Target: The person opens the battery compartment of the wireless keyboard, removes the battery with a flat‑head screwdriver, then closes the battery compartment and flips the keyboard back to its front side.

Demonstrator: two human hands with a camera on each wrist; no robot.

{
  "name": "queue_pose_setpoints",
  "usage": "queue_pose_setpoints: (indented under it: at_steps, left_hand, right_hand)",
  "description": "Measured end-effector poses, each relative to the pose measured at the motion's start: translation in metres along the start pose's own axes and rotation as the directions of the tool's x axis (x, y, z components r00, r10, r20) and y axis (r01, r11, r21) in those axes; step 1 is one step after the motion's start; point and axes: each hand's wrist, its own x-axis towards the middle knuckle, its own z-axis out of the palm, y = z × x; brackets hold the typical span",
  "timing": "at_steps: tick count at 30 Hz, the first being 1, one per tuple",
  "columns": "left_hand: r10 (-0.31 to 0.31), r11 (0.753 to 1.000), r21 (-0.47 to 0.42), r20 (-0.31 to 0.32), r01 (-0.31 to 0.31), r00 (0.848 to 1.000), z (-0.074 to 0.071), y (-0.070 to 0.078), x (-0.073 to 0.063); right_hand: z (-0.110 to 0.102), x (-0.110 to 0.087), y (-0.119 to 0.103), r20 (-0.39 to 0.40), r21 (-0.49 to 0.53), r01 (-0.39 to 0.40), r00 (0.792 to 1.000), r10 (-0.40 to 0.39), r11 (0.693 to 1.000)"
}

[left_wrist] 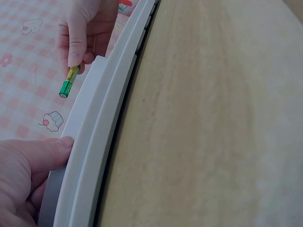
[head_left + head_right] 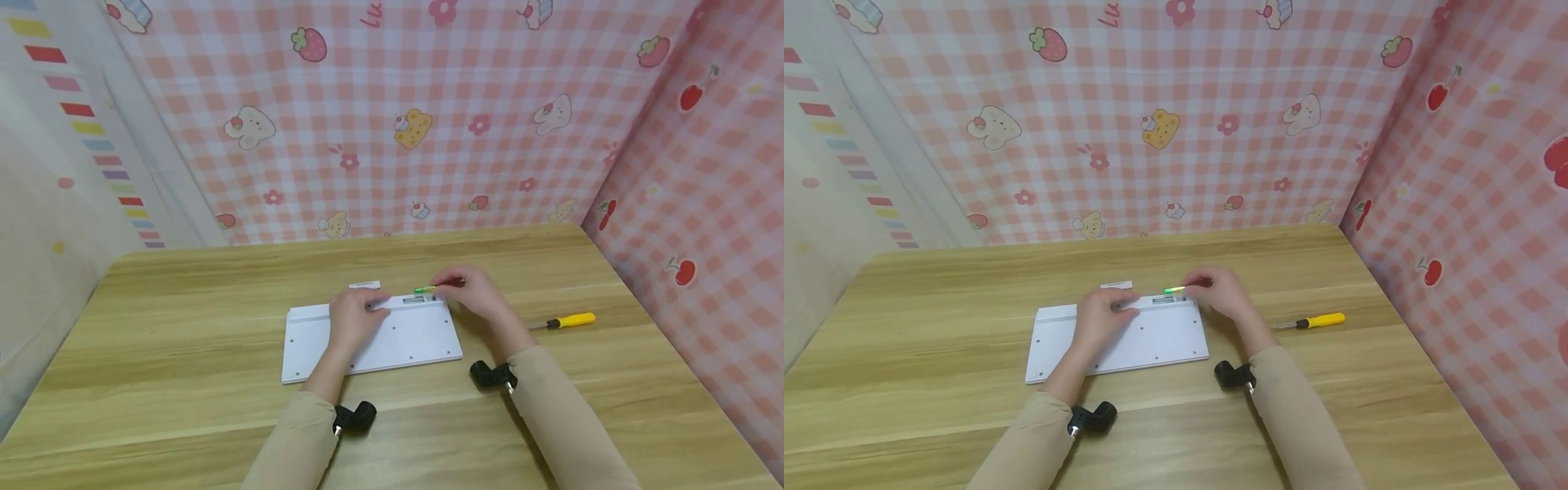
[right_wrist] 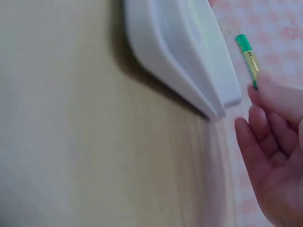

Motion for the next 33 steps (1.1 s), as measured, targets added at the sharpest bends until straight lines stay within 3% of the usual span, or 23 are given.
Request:
queue_pose_setpoints:
  at_steps: [4,7,14,25,33]
  left_hand:
    - [0.009,1.0,0.003,-0.005,-0.009,1.0,0.001,-0.001,0.0]
    - [0.011,1.0,0.0,-0.004,-0.011,1.0,0.001,0.0,-0.001]
    - [0.011,1.0,0.001,-0.001,-0.011,1.0,0.001,-0.001,0.0]
    - [0.02,1.0,0.005,-0.012,-0.02,1.0,0.002,-0.002,0.0]
    - [0.013,1.0,0.014,-0.013,-0.013,1.0,0.003,-0.002,0.0]
  right_hand:
    - [-0.004,0.011,0.009,-0.066,0.027,-0.051,0.996,0.053,0.998]
    - [-0.005,0.017,0.016,-0.092,-0.027,-0.092,0.992,0.09,0.995]
    - [-0.003,0.027,0.024,-0.101,-0.261,-0.021,0.995,-0.006,0.965]
    - [-0.004,0.026,0.031,-0.087,-0.198,0.039,0.995,-0.057,0.979]
    - [-0.007,0.02,0.031,-0.089,-0.117,0.02,0.996,-0.03,0.993]
